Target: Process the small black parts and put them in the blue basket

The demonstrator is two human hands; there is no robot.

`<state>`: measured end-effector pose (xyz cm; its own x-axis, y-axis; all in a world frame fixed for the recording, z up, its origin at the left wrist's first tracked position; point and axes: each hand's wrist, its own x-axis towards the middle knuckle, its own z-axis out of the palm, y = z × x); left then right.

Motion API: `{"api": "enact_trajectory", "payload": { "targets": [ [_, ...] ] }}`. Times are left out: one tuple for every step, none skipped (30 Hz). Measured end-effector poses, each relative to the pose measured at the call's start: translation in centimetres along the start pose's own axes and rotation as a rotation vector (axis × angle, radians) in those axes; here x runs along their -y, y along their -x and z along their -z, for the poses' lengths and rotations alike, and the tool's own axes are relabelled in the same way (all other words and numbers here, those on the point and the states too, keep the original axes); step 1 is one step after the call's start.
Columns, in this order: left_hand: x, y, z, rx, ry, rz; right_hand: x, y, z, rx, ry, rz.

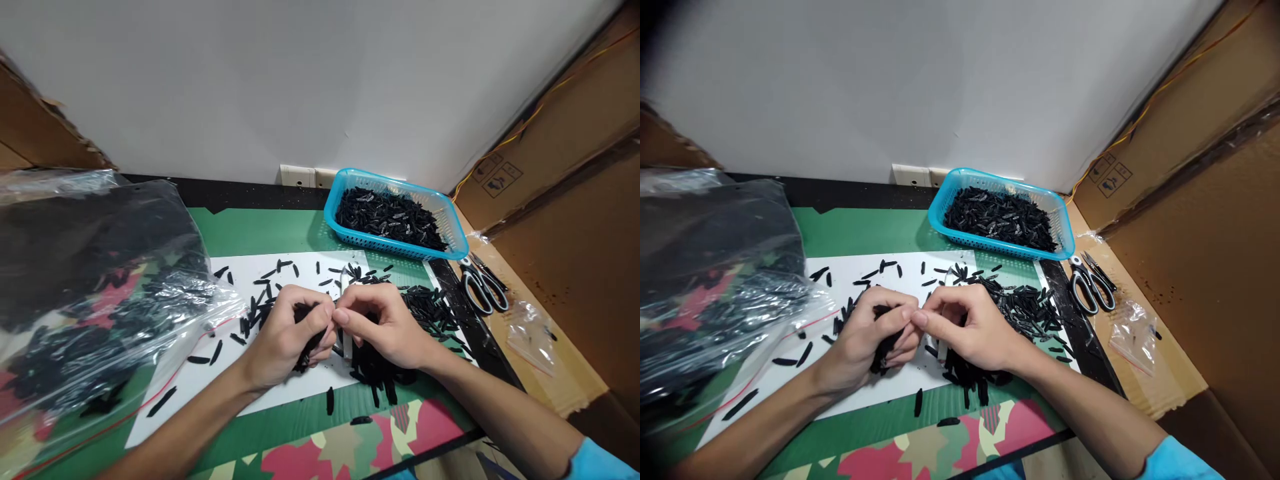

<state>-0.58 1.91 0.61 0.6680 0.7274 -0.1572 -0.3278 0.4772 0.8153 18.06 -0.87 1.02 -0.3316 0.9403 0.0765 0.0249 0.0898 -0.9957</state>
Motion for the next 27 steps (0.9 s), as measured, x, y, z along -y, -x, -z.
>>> {"api": "enact_trajectory", "payload": {
  "targets": [
    [0.18, 0.01, 0.07, 0.006, -0.005, -0.009, -0.07, 0.01, -0.06, 0.029, -0.060, -0.037],
    [0.34, 0.02, 0.13, 0.006, -0.004, -0.014, -0.16, 0.01, -0.07, 0.055, -0.112, -0.058],
    [0.46, 0.04, 0.16, 0.005, 0.000, -0.013, -0.27, 0.01, -0.04, 0.076, -0.152, -0.064],
    [0.55, 0.07, 0.17, 0.006, 0.006, -0.003, -0.38, 0.00, 0.02, 0.092, -0.183, -0.065],
    [0.61, 0.11, 0.15, 0.006, 0.013, 0.007, -0.50, -0.02, 0.09, 0.105, -0.207, -0.066],
    [0.64, 0.15, 0.11, 0.005, 0.018, 0.020, -0.62, -0.04, 0.18, 0.119, -0.229, -0.070],
    [0.65, 0.18, 0.05, 0.001, 0.020, 0.034, -0.72, -0.06, 0.26, 0.135, -0.254, -0.074],
    [0.63, 0.21, -0.02, -0.005, 0.022, 0.049, -0.81, -0.07, 0.33, 0.150, -0.281, -0.077],
    [0.60, 0.22, -0.09, -0.015, 0.024, 0.063, -0.88, -0.09, 0.39, 0.159, -0.306, -0.080],
    [0.56, 0.23, -0.16, -0.026, 0.026, 0.077, -0.92, -0.10, 0.44, 0.164, -0.327, -0.084],
    [0.52, 0.22, -0.21, -0.036, 0.029, 0.091, -0.93, -0.10, 0.48, 0.166, -0.345, -0.089],
    [0.47, 0.20, -0.25, -0.045, 0.033, 0.105, -0.93, -0.11, 0.51, 0.166, -0.362, -0.097],
    [0.44, 0.18, -0.28, -0.053, 0.036, 0.119, -0.91, -0.12, 0.52, 0.166, -0.378, -0.106],
    [0.42, 0.16, -0.29, -0.060, 0.039, 0.132, -0.89, -0.13, 0.53, 0.166, -0.392, -0.114],
    [0.41, 0.14, -0.30, -0.067, 0.044, 0.144, -0.86, -0.13, 0.53, 0.169, -0.407, -0.123],
    [0.40, 0.14, -0.30, -0.074, 0.048, 0.154, -0.84, -0.14, 0.53, 0.171, -0.423, -0.130],
    [0.40, 0.14, -0.30, -0.080, 0.052, 0.162, -0.84, -0.15, 0.51, 0.172, -0.440, -0.138],
    [0.41, 0.16, -0.32, -0.084, 0.055, 0.169, -0.84, -0.15, 0.49, 0.175, -0.456, -0.143],
    [0.41, 0.17, -0.33, -0.084, 0.059, 0.174, -0.86, -0.15, 0.47, 0.177, -0.471, -0.147],
    [0.41, 0.20, -0.35, -0.083, 0.061, 0.179, -0.87, -0.16, 0.44, 0.179, -0.484, -0.151],
    [0.40, 0.22, -0.37, -0.082, 0.063, 0.183, -0.88, -0.16, 0.42, 0.181, -0.495, -0.154],
    [0.40, 0.24, -0.39, -0.082, 0.065, 0.185, -0.87, -0.16, 0.39, 0.182, -0.503, -0.157],
    [0.40, 0.25, -0.40, -0.084, 0.069, 0.187, -0.83, -0.15, 0.37, 0.183, -0.507, -0.162],
    [0.40, 0.26, -0.41, -0.087, 0.073, 0.188, -0.77, -0.15, 0.35, 0.182, -0.508, -0.168],
    [0.42, 0.27, -0.41, -0.091, 0.077, 0.184, -0.69, -0.14, 0.33, 0.180, -0.505, -0.173],
    [0.44, 0.27, -0.41, -0.092, 0.081, 0.179, -0.60, -0.13, 0.32, 0.175, -0.497, -0.176],
    [0.46, 0.27, -0.41, -0.093, 0.084, 0.173, -0.51, -0.12, 0.30, 0.169, -0.483, -0.178]
  ]
}}
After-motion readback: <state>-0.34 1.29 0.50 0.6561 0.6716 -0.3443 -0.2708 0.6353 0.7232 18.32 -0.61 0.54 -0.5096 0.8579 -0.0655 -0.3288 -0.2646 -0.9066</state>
